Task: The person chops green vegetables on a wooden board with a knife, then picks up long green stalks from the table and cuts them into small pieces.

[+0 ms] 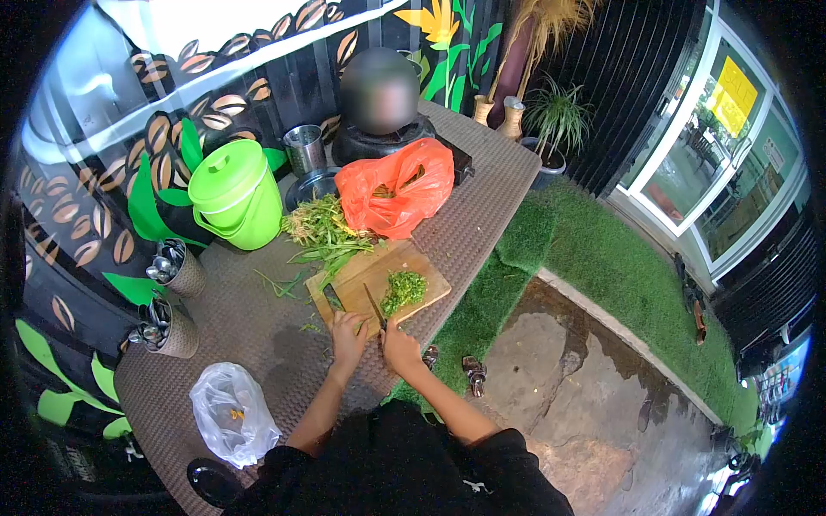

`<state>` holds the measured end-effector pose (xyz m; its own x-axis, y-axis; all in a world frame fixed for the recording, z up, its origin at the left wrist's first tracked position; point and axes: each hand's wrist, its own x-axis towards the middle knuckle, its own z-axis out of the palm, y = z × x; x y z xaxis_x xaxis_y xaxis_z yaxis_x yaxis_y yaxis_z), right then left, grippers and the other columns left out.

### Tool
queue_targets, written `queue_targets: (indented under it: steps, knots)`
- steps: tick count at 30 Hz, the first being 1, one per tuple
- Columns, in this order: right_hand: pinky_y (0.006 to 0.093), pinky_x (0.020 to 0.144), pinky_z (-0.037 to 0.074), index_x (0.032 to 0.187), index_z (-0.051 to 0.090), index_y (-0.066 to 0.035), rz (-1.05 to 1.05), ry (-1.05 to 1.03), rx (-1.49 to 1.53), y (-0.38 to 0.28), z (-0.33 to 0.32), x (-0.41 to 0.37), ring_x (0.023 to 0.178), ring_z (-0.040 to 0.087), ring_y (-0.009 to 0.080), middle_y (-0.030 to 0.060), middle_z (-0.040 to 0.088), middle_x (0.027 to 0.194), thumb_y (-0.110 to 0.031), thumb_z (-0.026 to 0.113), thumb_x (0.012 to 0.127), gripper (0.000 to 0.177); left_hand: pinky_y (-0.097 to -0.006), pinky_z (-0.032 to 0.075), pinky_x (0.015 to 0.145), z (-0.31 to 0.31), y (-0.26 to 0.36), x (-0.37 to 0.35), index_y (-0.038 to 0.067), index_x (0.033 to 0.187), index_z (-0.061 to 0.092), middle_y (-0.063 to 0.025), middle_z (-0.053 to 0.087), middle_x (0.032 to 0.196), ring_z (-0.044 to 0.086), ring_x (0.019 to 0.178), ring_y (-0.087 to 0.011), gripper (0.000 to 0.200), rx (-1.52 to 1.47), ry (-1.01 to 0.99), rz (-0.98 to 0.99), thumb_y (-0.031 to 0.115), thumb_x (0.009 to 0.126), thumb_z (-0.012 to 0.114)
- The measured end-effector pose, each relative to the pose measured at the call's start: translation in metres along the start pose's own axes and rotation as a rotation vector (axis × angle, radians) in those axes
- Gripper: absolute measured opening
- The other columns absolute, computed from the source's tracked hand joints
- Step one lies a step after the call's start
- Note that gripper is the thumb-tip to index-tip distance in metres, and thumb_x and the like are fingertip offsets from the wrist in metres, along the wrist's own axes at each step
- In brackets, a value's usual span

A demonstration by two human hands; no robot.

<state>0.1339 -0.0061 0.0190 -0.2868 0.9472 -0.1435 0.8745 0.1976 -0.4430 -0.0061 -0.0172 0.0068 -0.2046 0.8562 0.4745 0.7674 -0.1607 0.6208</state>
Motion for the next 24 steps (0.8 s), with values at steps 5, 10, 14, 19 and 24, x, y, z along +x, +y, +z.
queue_targets:
  steps: [5, 10, 14, 19, 24]
  knots:
    - [0.0531, 0.07, 0.049, 0.109, 0.039, 0.0, -0.036, -0.046, 0.046, 0.004, -0.014, 0.003, 0.077, 0.062, 0.0462, 0.0283, 0.063, 0.081, -0.029, 0.042, 0.095, 0.033, -0.0371, 0.037, 0.083, 0.009, 0.001, 0.011, 0.005, 0.086, 0.069, -0.0077, 0.064, 0.085, 0.052, 0.088, -0.0261, 0.011, -0.127, -0.039, -0.089, 0.007, 0.076, 0.066]
    - [0.0537, 0.067, 0.049, 0.107, 0.04, 0.0, 0.021, -0.023, 0.046, -0.006, 0.002, -0.004, 0.076, 0.062, 0.0458, 0.0277, 0.063, 0.079, -0.03, 0.042, 0.095, 0.032, -0.0378, 0.04, 0.079, 0.008, -0.004, 0.008, 0.004, 0.086, 0.069, -0.0085, 0.06, 0.082, 0.051, 0.086, -0.0273, 0.011, -0.117, -0.026, -0.054, 0.007, 0.076, 0.067]
    - [0.0538, 0.064, 0.05, 0.106, 0.04, 0.0, -0.003, -0.013, 0.063, 0.0, 0.011, 0.015, 0.075, 0.062, 0.0452, 0.0269, 0.063, 0.078, -0.03, 0.042, 0.095, 0.032, -0.0384, 0.041, 0.078, 0.003, 0.002, 0.005, 0.003, 0.084, 0.07, -0.0082, 0.057, 0.081, 0.052, 0.086, -0.0273, 0.01, -0.11, -0.014, 0.0, 0.008, 0.076, 0.067]
    - [0.0526, 0.063, 0.051, 0.106, 0.04, 0.0, -0.029, -0.026, 0.063, 0.001, -0.005, 0.002, 0.074, 0.063, 0.0443, 0.0265, 0.063, 0.076, -0.03, 0.042, 0.095, 0.032, -0.038, 0.042, 0.078, 0.004, 0.0, 0.003, 0.002, 0.083, 0.07, -0.0082, 0.057, 0.081, 0.052, 0.087, -0.0268, 0.012, -0.093, 0.004, 0.032, 0.01, 0.075, 0.069]
    - [0.054, 0.065, 0.05, 0.106, 0.039, 0.0, 0.053, -0.04, 0.046, -0.005, 0.007, 0.002, 0.075, 0.062, 0.046, 0.0277, 0.062, 0.077, -0.03, 0.042, 0.095, 0.033, -0.0378, 0.042, 0.079, 0.008, -0.005, 0.005, 0.002, 0.083, 0.07, -0.0087, 0.059, 0.081, 0.053, 0.086, -0.0273, 0.012, -0.099, -0.011, -0.011, 0.011, 0.074, 0.07]
